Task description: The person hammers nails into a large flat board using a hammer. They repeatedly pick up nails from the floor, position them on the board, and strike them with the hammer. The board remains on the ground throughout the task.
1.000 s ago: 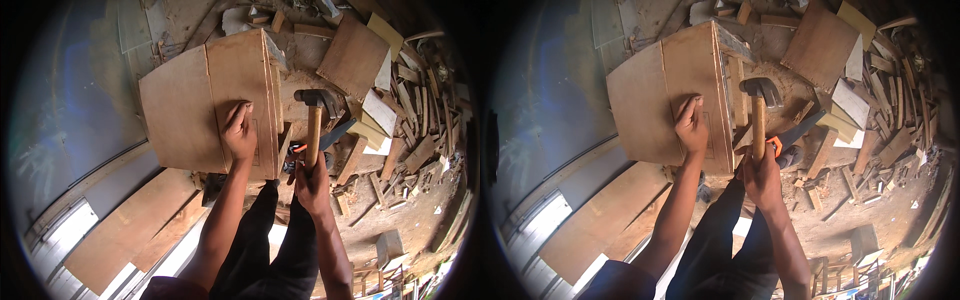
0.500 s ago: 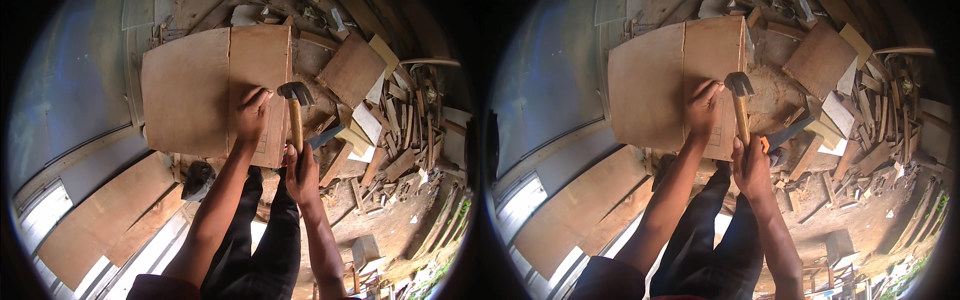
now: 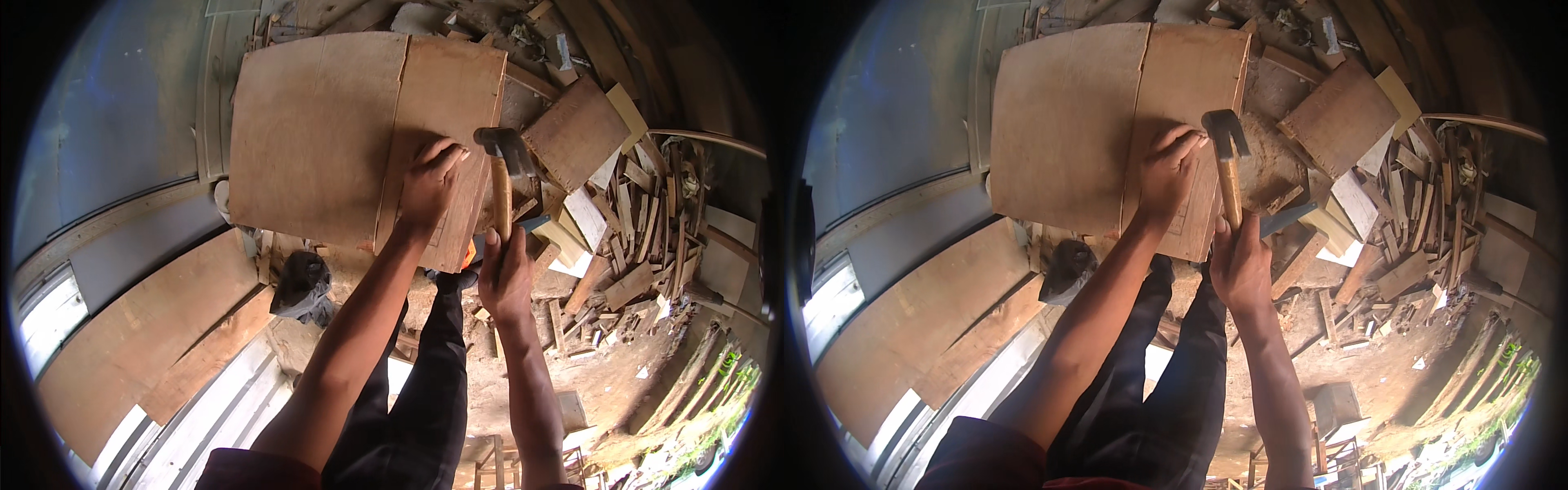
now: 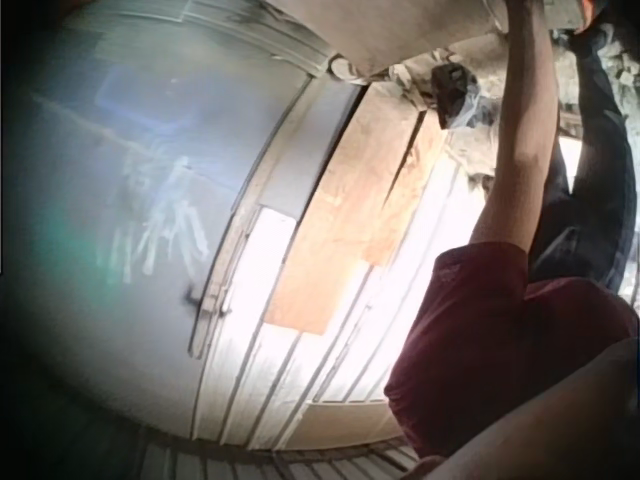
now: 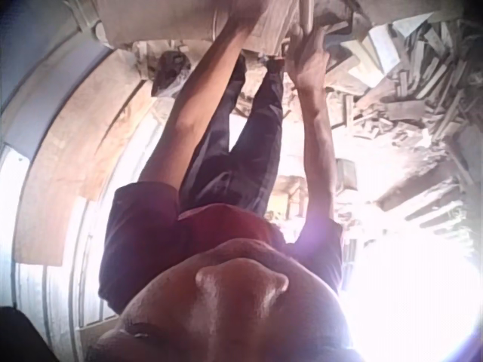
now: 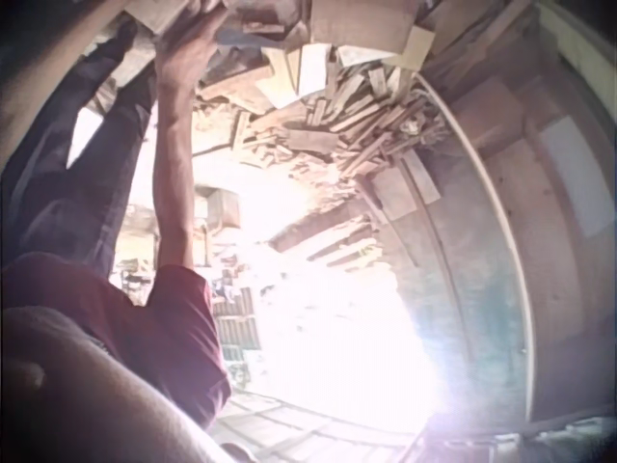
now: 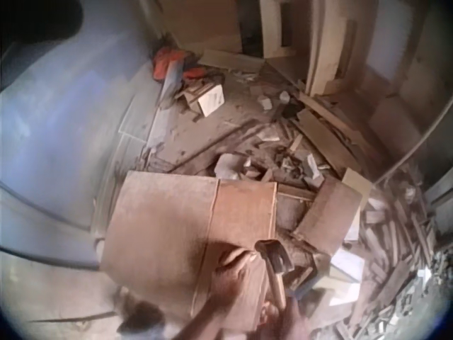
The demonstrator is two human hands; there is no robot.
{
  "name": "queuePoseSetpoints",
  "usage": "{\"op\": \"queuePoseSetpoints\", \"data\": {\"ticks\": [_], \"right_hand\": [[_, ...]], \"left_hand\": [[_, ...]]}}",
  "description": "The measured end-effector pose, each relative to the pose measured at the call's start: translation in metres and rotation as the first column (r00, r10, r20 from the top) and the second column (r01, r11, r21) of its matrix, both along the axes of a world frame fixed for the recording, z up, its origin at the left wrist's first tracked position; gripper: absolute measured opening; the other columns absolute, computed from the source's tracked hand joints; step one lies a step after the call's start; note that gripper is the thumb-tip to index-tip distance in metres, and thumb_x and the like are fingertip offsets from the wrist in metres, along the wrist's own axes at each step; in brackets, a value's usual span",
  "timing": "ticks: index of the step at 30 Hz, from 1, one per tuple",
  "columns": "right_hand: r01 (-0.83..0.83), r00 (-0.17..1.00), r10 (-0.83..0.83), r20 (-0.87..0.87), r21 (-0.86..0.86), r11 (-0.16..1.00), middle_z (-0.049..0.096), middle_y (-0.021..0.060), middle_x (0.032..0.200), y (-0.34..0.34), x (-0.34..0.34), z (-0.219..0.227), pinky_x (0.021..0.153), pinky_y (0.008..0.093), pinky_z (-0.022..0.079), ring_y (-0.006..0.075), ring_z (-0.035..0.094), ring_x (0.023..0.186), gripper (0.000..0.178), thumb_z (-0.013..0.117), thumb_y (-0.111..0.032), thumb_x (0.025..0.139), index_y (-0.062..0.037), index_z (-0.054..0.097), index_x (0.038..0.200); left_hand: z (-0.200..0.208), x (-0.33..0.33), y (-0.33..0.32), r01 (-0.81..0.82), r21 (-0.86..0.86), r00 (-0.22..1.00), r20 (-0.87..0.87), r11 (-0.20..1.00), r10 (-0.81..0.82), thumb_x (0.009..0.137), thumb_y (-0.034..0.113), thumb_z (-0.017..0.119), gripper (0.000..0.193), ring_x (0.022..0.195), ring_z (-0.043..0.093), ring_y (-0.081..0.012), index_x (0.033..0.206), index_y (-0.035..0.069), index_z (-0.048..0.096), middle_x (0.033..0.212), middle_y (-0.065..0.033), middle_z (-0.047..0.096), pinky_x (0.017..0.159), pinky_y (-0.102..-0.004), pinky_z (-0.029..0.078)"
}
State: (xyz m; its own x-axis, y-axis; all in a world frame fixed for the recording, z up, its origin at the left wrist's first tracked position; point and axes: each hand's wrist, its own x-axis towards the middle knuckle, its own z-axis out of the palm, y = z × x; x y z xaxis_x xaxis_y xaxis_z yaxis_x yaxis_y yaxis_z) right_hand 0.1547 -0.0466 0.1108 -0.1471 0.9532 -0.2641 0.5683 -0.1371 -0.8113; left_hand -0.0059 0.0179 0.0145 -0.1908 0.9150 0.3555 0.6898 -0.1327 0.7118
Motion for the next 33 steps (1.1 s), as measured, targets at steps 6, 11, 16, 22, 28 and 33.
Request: {"op": "queuePoseSetpoints", "data": {"ticks": [6,11,16,22,28,33], "right_hand": [[-0.022,0.999,0.024,0.027,-0.060,0.998,0.058,0.0253,0.063,0.000,0.000,-0.007,0.050,0.0516,0.044,0.0497,0.062,0.062,0.018,0.055,-0.010,0.100,0.0030,0.042,0.102],[-0.058,0.998,0.059,-0.003,0.118,0.991,0.059,0.0251,0.065,-0.002,0.003,-0.015,0.051,0.0515,0.044,0.0502,0.062,0.065,0.017,0.055,-0.010,0.100,0.0012,0.042,0.101],[-0.029,0.999,0.025,0.039,0.094,0.995,0.059,0.0245,0.065,0.001,0.004,0.003,0.051,0.0497,0.046,0.0494,0.062,0.064,0.020,0.055,-0.013,0.101,0.0016,0.044,0.107],[0.011,0.997,-0.008,0.078,-0.036,0.999,0.060,0.0253,0.066,-0.001,0.006,0.017,0.052,0.0513,0.045,0.0494,0.063,0.066,0.021,0.056,-0.016,0.101,0.0001,0.045,0.110],[-0.053,0.996,0.051,0.069,0.024,0.998,0.060,0.0276,0.067,-0.004,0.003,0.001,0.050,0.0521,0.044,0.0496,0.063,0.067,0.021,0.055,-0.017,0.101,0.0006,0.044,0.107],[-0.029,0.998,0.026,0.065,0.035,0.999,0.054,0.0171,0.062,-0.004,0.012,0.000,0.045,0.0397,0.040,0.0291,0.055,0.053,0.027,0.051,-0.026,0.104,0.0015,0.047,0.104]], "left_hand": [[0.002,-0.001,0.000,0.015,-0.007,1.000,-0.010,1.000,-0.015,0.083,-0.003,0.069,0.020,0.090,0.066,-0.0273,0.102,0.004,0.072,0.104,-0.0079,0.070,0.079,-0.0359,0.054],[0.004,0.000,0.000,0.019,-0.015,1.000,0.003,1.000,-0.019,0.084,-0.002,0.069,0.017,0.090,0.066,-0.0271,0.100,0.004,0.072,0.103,-0.0081,0.070,0.077,-0.0361,0.054],[-0.003,-0.008,-0.002,0.065,-0.086,0.998,-0.005,0.994,-0.066,0.088,0.003,0.067,0.024,0.099,0.066,-0.0306,0.112,0.005,0.069,0.112,-0.0104,0.068,0.081,-0.0366,0.054],[0.004,-0.019,-0.021,-0.178,-0.168,0.914,-0.393,0.970,0.100,0.100,0.021,0.049,0.051,0.144,0.038,-0.0321,0.147,0.002,0.043,0.152,-0.0204,0.042,0.119,-0.0539,0.025],[0.006,-0.015,-0.022,-0.184,-0.327,0.877,-0.481,0.927,0.005,0.102,0.029,0.040,0.056,0.150,0.027,-0.0277,0.154,0.006,0.034,0.161,-0.0145,0.030,0.122,-0.0572,0.012],[0.005,-0.016,-0.021,-0.196,-0.338,0.867,-0.498,0.920,0.001,0.102,0.028,0.041,0.056,0.151,0.026,-0.0271,0.154,0.007,0.034,0.161,-0.0145,0.030,0.122,-0.0570,0.012]]}}
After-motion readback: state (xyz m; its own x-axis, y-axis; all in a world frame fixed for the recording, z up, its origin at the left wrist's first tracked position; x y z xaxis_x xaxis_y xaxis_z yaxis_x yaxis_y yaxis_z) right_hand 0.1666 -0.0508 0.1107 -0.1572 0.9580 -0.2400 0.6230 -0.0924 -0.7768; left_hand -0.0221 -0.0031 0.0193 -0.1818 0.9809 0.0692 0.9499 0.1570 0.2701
